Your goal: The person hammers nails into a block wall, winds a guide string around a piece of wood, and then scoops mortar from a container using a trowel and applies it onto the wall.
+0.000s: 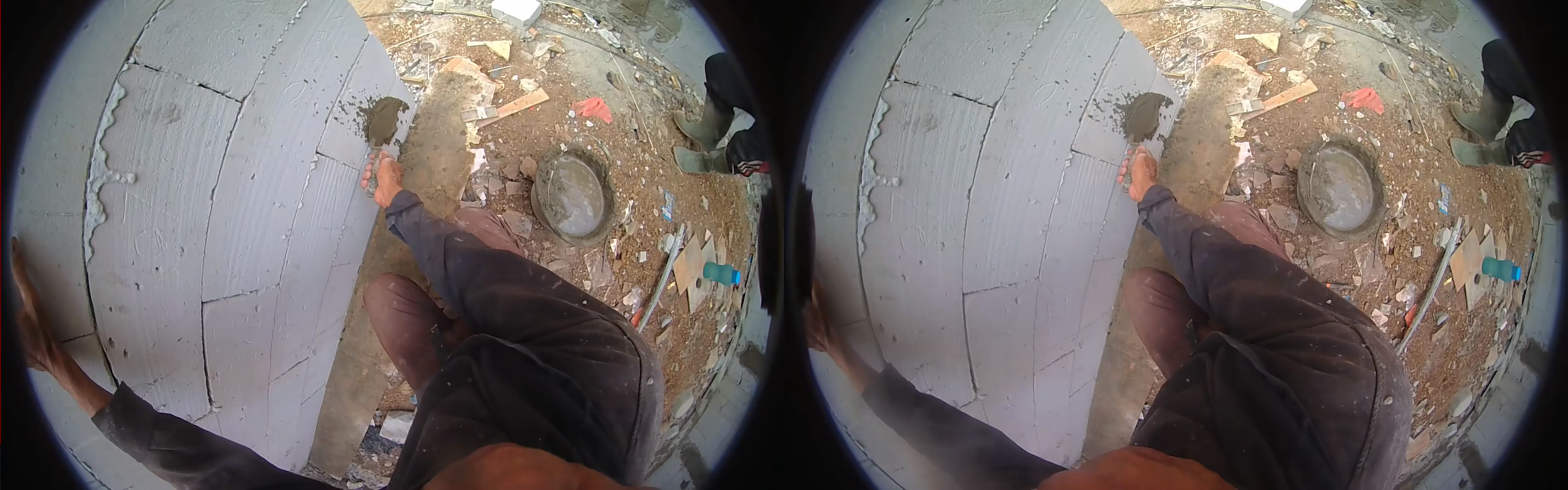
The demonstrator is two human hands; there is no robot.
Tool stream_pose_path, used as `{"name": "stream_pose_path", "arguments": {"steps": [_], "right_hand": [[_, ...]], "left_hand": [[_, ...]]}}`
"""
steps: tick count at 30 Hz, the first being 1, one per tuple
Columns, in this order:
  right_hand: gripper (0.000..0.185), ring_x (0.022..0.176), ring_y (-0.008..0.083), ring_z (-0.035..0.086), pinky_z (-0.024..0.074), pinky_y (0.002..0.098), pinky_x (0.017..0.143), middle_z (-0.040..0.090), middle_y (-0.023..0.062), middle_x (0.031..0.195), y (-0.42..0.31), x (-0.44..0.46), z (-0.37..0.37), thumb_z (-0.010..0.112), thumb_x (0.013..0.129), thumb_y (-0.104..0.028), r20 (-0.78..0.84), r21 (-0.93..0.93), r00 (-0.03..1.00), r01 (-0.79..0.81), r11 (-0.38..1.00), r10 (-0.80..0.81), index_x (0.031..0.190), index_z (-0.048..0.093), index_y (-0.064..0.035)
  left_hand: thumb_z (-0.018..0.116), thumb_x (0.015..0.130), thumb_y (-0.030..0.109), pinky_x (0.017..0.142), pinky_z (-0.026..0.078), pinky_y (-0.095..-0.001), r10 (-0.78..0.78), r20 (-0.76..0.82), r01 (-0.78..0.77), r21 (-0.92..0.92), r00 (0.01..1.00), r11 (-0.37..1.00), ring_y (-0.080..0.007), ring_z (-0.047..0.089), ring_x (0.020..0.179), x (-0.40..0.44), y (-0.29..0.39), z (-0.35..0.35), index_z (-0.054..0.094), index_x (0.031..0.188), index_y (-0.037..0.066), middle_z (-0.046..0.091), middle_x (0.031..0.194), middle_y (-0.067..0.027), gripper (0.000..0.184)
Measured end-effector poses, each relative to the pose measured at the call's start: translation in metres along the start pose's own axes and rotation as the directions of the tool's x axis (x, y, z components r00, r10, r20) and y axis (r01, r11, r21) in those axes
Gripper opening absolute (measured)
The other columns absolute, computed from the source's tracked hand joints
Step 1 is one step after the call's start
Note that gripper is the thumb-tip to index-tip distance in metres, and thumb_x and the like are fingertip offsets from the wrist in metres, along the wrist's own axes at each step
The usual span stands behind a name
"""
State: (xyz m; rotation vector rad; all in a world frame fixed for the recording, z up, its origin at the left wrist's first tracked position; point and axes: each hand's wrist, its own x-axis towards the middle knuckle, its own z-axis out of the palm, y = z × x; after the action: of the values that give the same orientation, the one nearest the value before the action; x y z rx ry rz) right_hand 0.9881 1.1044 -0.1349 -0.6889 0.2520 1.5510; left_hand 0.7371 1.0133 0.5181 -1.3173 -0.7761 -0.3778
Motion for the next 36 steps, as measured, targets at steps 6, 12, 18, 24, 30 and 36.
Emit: {"name": "stream_pose_path", "arguments": {"steps": [6, 12, 18, 24, 30, 36], "right_hand": [[0.029, 0.057, 0.0177, 0.049, 0.0443, 0.0375, 0.049, 0.050, 0.0040, 0.078, -0.026, -0.001, 0.006, 0.041, 0.111, -0.038, 0.049, -0.090, 0.965, 0.260, 0.962, -0.256, 0.115, 0.052, -0.0124], [0.031, 0.058, 0.0176, 0.050, 0.0445, 0.0378, 0.049, 0.050, 0.0047, 0.079, 0.017, 0.028, -0.041, 0.043, 0.109, -0.041, -0.048, 0.017, 0.995, -0.088, 0.996, 0.088, 0.111, 0.053, -0.0126], [0.030, 0.059, 0.0174, 0.050, 0.0440, 0.0370, 0.051, 0.051, 0.0048, 0.079, -0.001, -0.032, 0.008, 0.040, 0.112, -0.039, 0.101, -0.034, 0.993, 0.060, 0.998, -0.056, 0.115, 0.052, -0.0115], [0.025, 0.063, 0.0153, 0.053, 0.0460, 0.0325, 0.054, 0.054, 0.0041, 0.082, -0.078, -0.177, -0.013, 0.046, 0.113, -0.031, 0.325, -0.318, 0.942, 0.197, 0.927, -0.088, 0.122, 0.051, -0.0075], [0.022, 0.068, 0.0108, 0.055, 0.0476, 0.0282, 0.063, 0.060, 0.0012, 0.081, -0.295, -0.293, -0.143, 0.059, 0.107, -0.026, 0.404, -0.915, 0.894, 0.394, -0.087, -0.194, 0.110, 0.064, -0.0055], [0.033, 0.087, 0.0404, 0.074, 0.0567, 0.0524, 0.075, 0.076, 0.0199, 0.094, -0.398, -0.341, -0.238, 0.062, 0.099, -0.038, 0.269, -0.589, 0.771, -0.343, -0.732, -0.578, 0.101, 0.073, -0.0066]], "left_hand": [[0.057, 0.091, 0.077, 0.118, 0.031, -0.0659, 0.001, -0.014, -0.001, 0.011, 1.000, 1.000, -0.0420, 0.054, 0.135, -0.003, -0.007, 0.004, 0.058, 0.135, 0.007, 0.056, 0.145, -0.0214, 0.083], [0.058, 0.091, 0.078, 0.118, 0.031, -0.0660, 0.001, -0.026, -0.001, 0.005, 1.000, 1.000, -0.0416, 0.054, 0.135, -0.004, -0.002, 0.005, 0.058, 0.135, 0.007, 0.056, 0.144, -0.0214, 0.084], [0.059, 0.090, 0.078, 0.118, 0.032, -0.0660, -0.006, -0.017, 0.006, 0.003, 1.000, 1.000, -0.0413, 0.054, 0.135, -0.006, -0.001, 0.009, 0.058, 0.135, 0.007, 0.057, 0.143, -0.0215, 0.084], [0.059, 0.090, 0.078, 0.118, 0.032, -0.0660, -0.025, -0.024, 0.025, -0.002, 0.999, 1.000, -0.0409, 0.054, 0.135, -0.009, -0.006, 0.008, 0.058, 0.135, 0.007, 0.058, 0.142, -0.0215, 0.084], [0.060, 0.089, 0.078, 0.118, 0.032, -0.0660, -0.021, -0.034, 0.019, -0.052, 0.999, 0.998, -0.0405, 0.054, 0.135, -0.001, -0.003, 0.002, 0.058, 0.135, 0.007, 0.058, 0.141, -0.0215, 0.084], [0.063, 0.089, 0.076, 0.118, 0.033, -0.0645, -0.075, -0.058, 0.070, -0.090, 0.995, 0.993, -0.0409, 0.055, 0.133, 0.003, 0.005, -0.001, 0.058, 0.135, 0.007, 0.058, 0.142, -0.0207, 0.083]]}}
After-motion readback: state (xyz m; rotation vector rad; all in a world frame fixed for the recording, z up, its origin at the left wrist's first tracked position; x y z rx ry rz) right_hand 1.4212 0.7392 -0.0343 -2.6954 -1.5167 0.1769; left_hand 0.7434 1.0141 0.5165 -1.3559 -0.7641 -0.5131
